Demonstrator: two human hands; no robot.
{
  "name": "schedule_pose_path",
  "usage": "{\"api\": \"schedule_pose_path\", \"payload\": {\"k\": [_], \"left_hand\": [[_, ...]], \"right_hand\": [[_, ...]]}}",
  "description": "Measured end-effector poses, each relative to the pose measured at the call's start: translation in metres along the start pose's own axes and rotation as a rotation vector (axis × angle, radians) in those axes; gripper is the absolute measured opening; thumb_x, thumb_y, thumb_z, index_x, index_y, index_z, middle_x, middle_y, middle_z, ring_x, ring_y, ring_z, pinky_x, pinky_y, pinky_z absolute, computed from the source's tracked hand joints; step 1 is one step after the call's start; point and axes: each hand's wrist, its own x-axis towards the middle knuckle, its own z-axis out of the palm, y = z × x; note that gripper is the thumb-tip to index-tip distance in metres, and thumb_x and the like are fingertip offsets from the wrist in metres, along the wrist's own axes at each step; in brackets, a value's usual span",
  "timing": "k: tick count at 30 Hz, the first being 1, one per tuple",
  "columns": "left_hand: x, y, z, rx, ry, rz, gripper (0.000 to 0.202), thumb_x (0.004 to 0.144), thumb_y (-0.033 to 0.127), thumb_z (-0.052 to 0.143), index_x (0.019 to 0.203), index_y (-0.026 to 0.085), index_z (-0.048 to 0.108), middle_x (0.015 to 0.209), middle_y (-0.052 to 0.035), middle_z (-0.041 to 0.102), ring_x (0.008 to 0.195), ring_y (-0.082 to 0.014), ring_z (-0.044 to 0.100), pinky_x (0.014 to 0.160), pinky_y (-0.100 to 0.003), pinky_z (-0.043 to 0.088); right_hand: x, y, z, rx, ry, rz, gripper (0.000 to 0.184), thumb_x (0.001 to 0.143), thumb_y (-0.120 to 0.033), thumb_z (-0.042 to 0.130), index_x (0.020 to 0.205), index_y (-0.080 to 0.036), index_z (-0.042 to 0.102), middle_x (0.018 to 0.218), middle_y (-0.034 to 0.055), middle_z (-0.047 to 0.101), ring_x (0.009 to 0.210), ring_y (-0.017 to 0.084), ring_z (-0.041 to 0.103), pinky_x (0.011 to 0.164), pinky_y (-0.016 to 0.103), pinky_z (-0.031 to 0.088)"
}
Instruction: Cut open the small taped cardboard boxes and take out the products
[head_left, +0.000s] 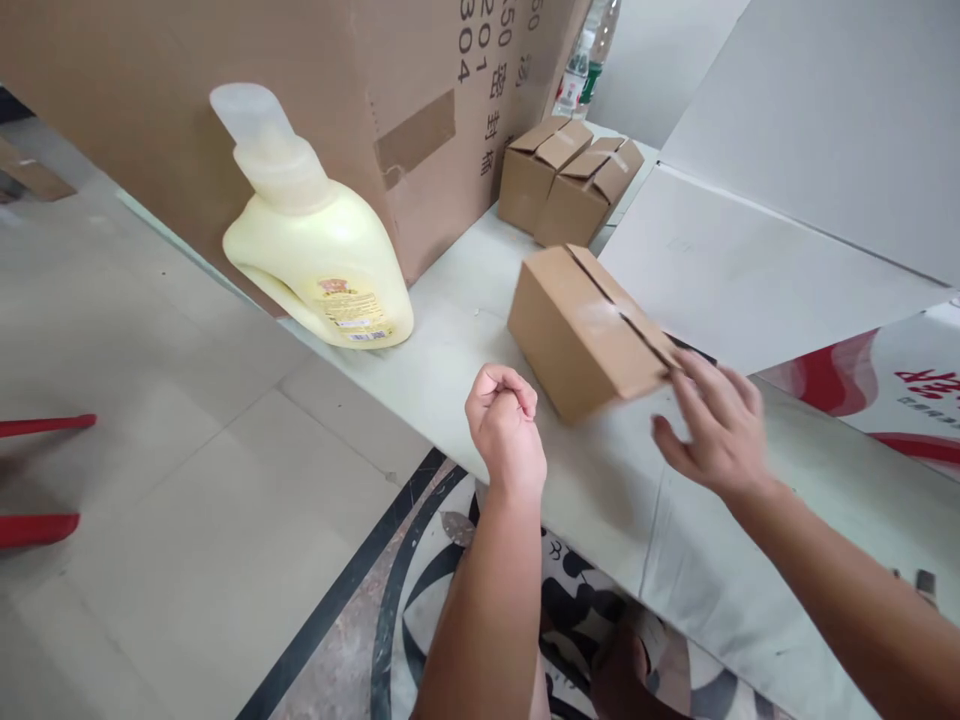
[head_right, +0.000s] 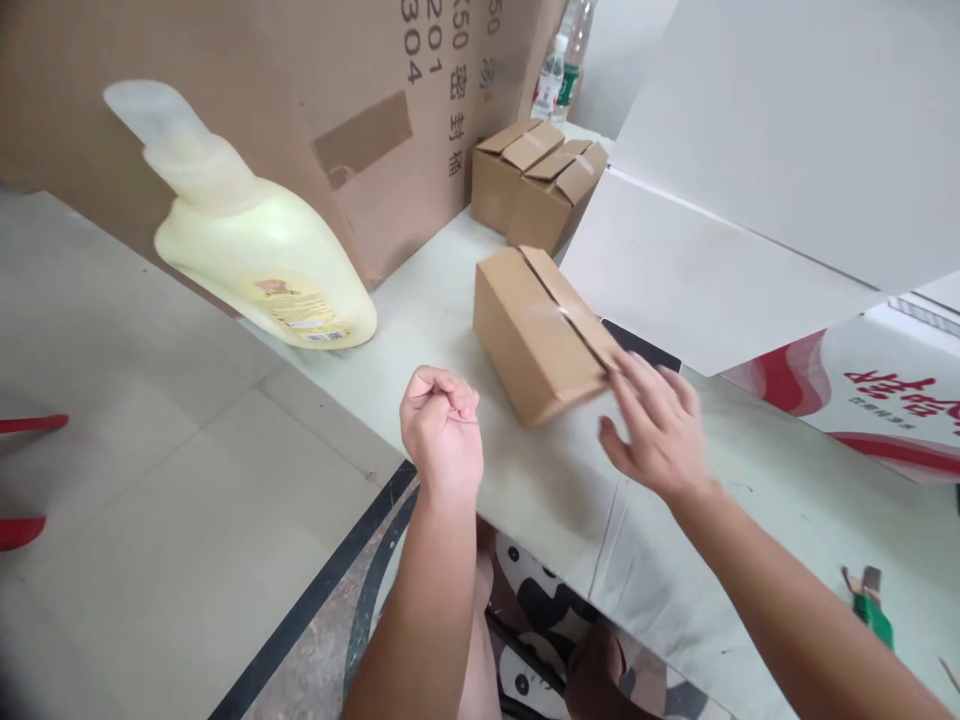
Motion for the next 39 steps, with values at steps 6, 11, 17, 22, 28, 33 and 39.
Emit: {"api": "schedule_pose_path", "payload": {"k": [6,11,17,22,28,33,39], "left_hand": [[-0.007,-0.02,0.005,0.492,-0.269,0.099,0.018,0.084,0.027,0.066,0.102,0.026,0.068,0.116,-0.0046,0.07,0.117,-0.0211,0.063,0.1,-0.035,0.048],[-0.026,-0.039,0.022,0.767,-0.827,-0.061,0.03,0.085,0.039,0.069,0.112,0.026,0.071,0.14,-0.0091,0.066,0.138,-0.0302,0.058,0.115,-0.045,0.045],[-0.044,-0.055,0.034,0.801,-0.931,-0.201,0.04,0.082,0.044,0.071,0.118,0.028,0.069,0.125,-0.0055,0.072,0.109,-0.0278,0.067,0.086,-0.038,0.055],[-0.055,-0.067,0.048,0.811,-0.921,-0.276,0.04,0.077,0.042,0.073,0.114,0.027,0.07,0.117,-0.0056,0.069,0.092,-0.0236,0.064,0.067,-0.031,0.05],[-0.068,-0.072,0.055,0.844,-0.987,-0.299,0.039,0.078,0.042,0.07,0.113,0.026,0.068,0.112,-0.0059,0.068,0.091,-0.0233,0.063,0.067,-0.031,0.05],[-0.07,-0.073,0.055,0.847,-1.013,-0.301,0.04,0.079,0.044,0.068,0.115,0.026,0.066,0.111,-0.0053,0.067,0.09,-0.0226,0.064,0.069,-0.032,0.051],[-0.07,-0.075,0.053,0.814,-1.018,-0.319,0.039,0.078,0.043,0.07,0.113,0.026,0.068,0.108,-0.0048,0.069,0.089,-0.0226,0.064,0.069,-0.032,0.052]], "right_hand": [[-0.169,-0.003,-0.07,-0.135,0.067,0.467,0.075,0.092,-0.03,0.065,0.164,-0.022,0.044,0.164,0.0217,0.048,0.142,0.045,0.059,0.108,0.06,0.055],[-0.229,-0.01,-0.113,-0.248,-0.155,1.157,0.06,0.093,-0.044,0.051,0.143,-0.015,0.064,0.147,0.0235,0.06,0.142,0.043,0.056,0.118,0.066,0.044],[-0.241,0.006,-0.142,0.028,-0.448,1.677,0.082,0.083,-0.048,0.058,0.157,-0.014,0.053,0.133,0.0263,0.062,0.133,0.046,0.056,0.117,0.068,0.038],[-0.247,0.016,-0.155,0.207,-0.154,1.828,0.084,0.083,-0.043,0.055,0.162,-0.02,0.037,0.118,0.0148,0.071,0.101,0.029,0.069,0.1,0.053,0.056],[-0.236,0.004,-0.174,1.121,0.726,1.646,0.044,0.078,-0.041,0.069,0.121,-0.045,0.057,0.099,-0.0077,0.075,0.074,0.014,0.071,0.077,0.034,0.061],[-0.227,-0.009,-0.192,1.438,0.96,1.467,0.032,0.073,-0.033,0.075,0.103,-0.044,0.073,0.081,-0.0112,0.073,0.071,0.009,0.07,0.077,0.028,0.06],[-0.211,-0.012,-0.193,1.308,0.914,1.416,0.032,0.071,-0.059,0.085,0.079,-0.033,0.067,0.044,-0.0114,0.03,0.039,0.008,0.025,0.04,0.023,0.025]]}}
